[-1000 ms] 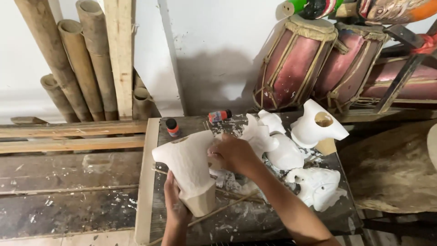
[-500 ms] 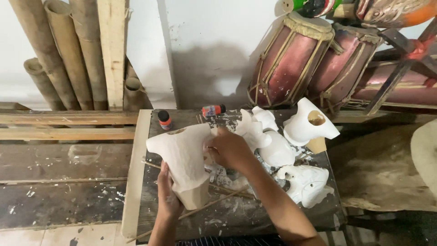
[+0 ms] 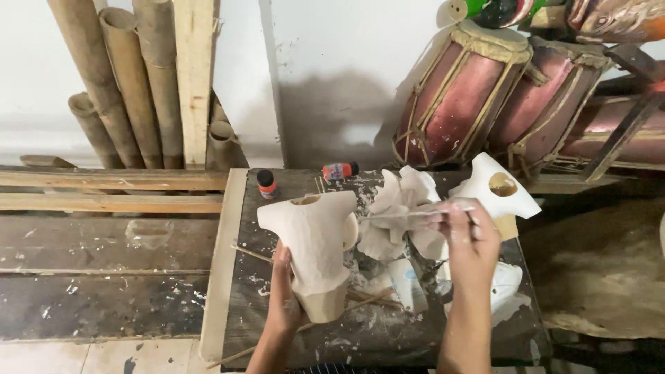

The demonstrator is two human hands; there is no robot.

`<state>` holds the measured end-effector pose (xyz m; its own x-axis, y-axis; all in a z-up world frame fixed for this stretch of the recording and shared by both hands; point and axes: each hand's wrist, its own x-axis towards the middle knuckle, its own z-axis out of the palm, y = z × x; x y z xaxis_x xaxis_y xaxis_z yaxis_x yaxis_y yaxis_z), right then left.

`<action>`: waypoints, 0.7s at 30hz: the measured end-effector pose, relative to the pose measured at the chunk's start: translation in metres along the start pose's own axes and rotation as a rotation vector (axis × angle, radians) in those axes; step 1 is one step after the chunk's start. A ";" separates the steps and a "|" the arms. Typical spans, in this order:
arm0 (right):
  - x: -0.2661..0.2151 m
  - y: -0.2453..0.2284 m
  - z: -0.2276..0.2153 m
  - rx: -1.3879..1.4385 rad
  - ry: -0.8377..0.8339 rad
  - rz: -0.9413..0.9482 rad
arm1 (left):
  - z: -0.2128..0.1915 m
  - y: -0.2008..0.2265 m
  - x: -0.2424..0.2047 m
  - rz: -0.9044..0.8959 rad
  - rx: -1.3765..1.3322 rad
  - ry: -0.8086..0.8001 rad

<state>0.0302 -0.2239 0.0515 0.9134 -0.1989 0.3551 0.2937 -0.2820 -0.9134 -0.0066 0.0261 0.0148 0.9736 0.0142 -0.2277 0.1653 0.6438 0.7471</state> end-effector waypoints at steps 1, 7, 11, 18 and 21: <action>-0.003 0.006 -0.004 0.155 0.115 -0.001 | -0.003 -0.005 0.002 0.042 -0.030 -0.035; -0.015 0.009 0.000 0.516 0.318 0.061 | 0.006 -0.003 -0.005 0.003 -0.064 -0.123; -0.013 0.003 0.015 0.577 0.265 0.057 | -0.035 -0.046 0.006 -0.053 0.019 -0.022; -0.025 0.020 0.018 0.514 0.286 0.083 | 0.017 0.001 -0.020 -0.249 -0.301 0.058; -0.015 0.066 0.015 0.472 0.419 -0.002 | -0.035 -0.077 0.097 -0.478 -0.086 0.304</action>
<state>0.0402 -0.2256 -0.0169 0.7529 -0.5763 0.3177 0.4754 0.1424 -0.8682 0.0700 0.0044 -0.0869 0.7028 -0.0827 -0.7066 0.5504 0.6926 0.4663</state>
